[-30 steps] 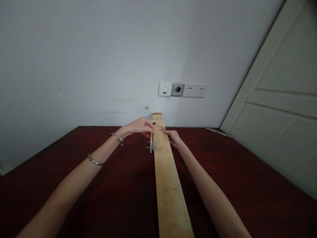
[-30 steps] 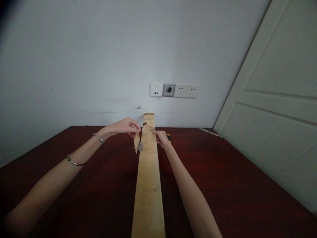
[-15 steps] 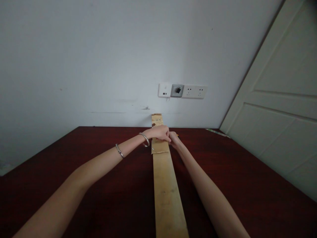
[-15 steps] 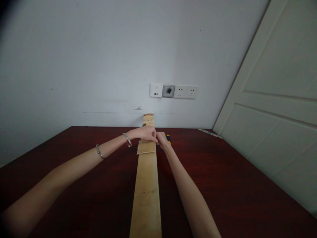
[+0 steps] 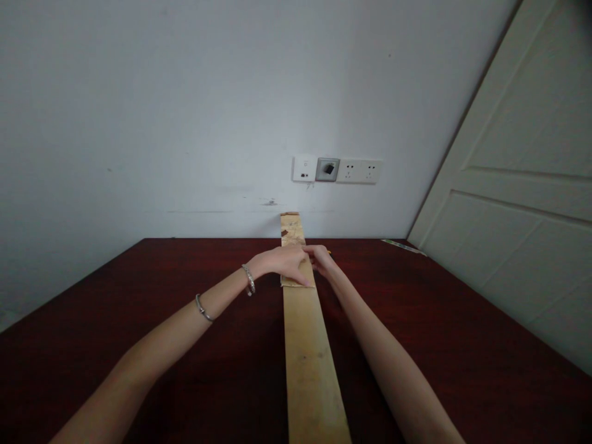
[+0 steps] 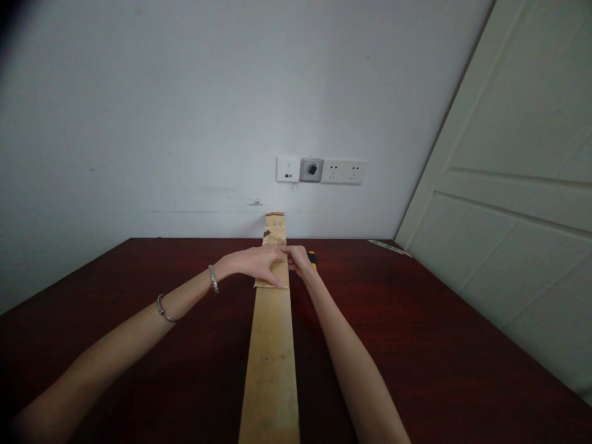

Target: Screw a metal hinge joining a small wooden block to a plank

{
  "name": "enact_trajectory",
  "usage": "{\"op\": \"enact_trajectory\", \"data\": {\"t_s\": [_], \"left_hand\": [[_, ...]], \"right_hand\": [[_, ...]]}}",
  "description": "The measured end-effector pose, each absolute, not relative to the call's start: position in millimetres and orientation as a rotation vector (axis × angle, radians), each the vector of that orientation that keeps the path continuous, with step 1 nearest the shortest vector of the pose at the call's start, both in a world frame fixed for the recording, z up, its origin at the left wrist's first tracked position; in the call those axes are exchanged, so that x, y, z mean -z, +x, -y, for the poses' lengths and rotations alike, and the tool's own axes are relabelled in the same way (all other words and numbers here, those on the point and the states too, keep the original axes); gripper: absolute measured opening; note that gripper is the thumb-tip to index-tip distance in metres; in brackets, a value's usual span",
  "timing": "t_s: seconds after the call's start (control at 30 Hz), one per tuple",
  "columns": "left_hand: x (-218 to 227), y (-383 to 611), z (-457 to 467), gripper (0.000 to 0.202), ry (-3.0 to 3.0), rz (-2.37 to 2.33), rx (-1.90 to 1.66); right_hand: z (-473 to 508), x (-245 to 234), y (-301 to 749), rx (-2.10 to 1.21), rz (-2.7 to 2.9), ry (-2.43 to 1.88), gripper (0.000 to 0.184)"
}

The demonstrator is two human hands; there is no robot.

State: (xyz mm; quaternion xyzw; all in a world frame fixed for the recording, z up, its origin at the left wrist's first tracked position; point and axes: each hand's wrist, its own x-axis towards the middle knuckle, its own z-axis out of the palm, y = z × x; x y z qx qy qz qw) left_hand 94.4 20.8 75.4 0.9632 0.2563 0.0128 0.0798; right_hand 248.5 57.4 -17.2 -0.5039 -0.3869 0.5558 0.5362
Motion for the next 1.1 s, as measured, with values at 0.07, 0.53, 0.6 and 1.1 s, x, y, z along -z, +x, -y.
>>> {"op": "enact_trajectory", "data": {"t_s": [0.07, 0.53, 0.6, 1.1], "left_hand": [[-70.3, 92.7, -18.9, 0.047, 2.914, -0.795, -0.02], [-62.6, 93.1, -10.0, 0.039, 3.09, -0.87, -0.152], [-60.1, 93.1, -10.4, 0.04, 3.094, -0.876, -0.169], [-48.2, 96.3, -13.1, 0.043, 3.114, -0.9, -0.197]], "right_hand": [[-56.8, 16.2, 248.4, -1.333, 0.915, -1.202, 0.01], [-52.6, 11.2, 248.1, -1.341, 0.916, -1.226, 0.012], [-52.5, 12.0, 248.8, -1.345, 0.916, -1.23, 0.013], [-54.6, 16.0, 252.1, -1.359, 0.904, -1.242, 0.01]]}}
